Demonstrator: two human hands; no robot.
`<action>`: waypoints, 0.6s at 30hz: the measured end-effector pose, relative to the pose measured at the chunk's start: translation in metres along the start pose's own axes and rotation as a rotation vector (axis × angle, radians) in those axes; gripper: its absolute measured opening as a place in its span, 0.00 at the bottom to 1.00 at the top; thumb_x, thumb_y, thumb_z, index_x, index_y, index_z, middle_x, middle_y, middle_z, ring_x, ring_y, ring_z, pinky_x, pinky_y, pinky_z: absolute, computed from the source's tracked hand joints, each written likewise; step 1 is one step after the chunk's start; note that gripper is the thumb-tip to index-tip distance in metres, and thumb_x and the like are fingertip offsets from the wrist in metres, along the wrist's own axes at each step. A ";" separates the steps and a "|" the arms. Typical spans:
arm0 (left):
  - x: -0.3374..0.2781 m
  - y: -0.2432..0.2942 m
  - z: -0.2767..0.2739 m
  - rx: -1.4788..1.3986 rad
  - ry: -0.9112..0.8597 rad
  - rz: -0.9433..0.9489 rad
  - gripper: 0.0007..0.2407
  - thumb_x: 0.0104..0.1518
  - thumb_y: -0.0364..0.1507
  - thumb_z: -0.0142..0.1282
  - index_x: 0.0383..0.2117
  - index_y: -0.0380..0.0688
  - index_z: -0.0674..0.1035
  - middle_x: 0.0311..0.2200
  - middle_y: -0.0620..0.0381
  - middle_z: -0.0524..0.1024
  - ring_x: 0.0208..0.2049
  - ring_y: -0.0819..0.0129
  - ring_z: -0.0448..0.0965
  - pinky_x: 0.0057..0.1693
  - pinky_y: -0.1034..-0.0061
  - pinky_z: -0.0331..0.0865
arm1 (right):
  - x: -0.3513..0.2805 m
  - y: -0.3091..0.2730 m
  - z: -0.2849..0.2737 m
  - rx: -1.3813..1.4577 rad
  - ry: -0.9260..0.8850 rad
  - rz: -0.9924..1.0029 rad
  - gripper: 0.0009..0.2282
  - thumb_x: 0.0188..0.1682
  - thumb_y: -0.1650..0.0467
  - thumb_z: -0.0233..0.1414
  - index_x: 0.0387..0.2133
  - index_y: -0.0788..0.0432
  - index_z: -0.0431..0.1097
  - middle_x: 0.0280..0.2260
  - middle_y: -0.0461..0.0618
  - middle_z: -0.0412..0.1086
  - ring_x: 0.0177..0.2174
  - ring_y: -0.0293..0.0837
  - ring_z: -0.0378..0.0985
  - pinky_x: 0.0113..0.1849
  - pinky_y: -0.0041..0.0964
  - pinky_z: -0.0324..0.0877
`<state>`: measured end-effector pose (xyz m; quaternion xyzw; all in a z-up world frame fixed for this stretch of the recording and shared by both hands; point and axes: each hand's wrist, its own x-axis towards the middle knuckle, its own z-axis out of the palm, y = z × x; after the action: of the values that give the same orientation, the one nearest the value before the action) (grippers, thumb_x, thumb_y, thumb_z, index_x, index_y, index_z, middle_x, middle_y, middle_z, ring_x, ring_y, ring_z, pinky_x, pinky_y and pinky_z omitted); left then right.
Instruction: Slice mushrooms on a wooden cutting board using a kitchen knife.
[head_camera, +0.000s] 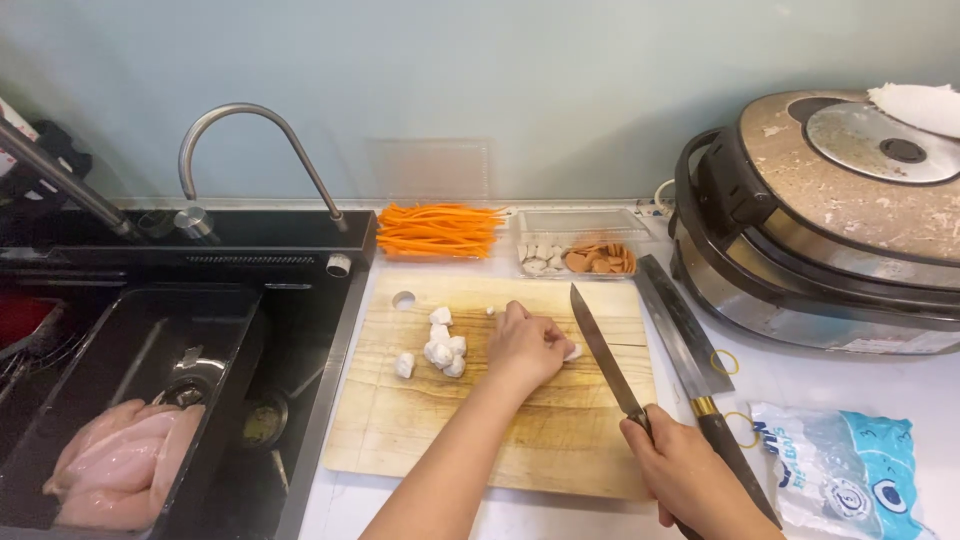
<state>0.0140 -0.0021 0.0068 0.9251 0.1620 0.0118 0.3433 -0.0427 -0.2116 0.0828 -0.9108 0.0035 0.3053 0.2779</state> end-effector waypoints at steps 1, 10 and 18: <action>-0.004 0.003 -0.003 0.002 -0.002 0.002 0.08 0.50 0.40 0.65 0.29 0.55 0.86 0.48 0.55 0.69 0.57 0.56 0.64 0.63 0.64 0.59 | 0.002 0.001 0.001 0.003 0.001 0.001 0.15 0.55 0.59 0.44 0.32 0.61 0.64 0.13 0.55 0.66 0.09 0.49 0.72 0.17 0.45 0.65; -0.015 -0.002 0.016 0.097 -0.025 0.009 0.12 0.59 0.40 0.53 0.37 0.51 0.86 0.54 0.50 0.66 0.61 0.52 0.59 0.65 0.55 0.53 | 0.002 0.006 0.007 0.070 -0.001 -0.031 0.15 0.55 0.60 0.45 0.33 0.61 0.67 0.12 0.56 0.66 0.08 0.48 0.71 0.17 0.45 0.65; -0.020 0.006 0.011 0.086 -0.053 -0.064 0.14 0.59 0.41 0.52 0.39 0.51 0.87 0.59 0.52 0.62 0.61 0.53 0.57 0.65 0.58 0.52 | -0.001 0.006 0.021 -0.069 -0.001 -0.034 0.16 0.55 0.58 0.43 0.32 0.59 0.64 0.15 0.54 0.71 0.10 0.48 0.74 0.19 0.45 0.71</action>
<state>-0.0021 -0.0194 0.0043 0.9333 0.1826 -0.0306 0.3077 -0.0567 -0.2065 0.0666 -0.9195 -0.0225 0.3010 0.2516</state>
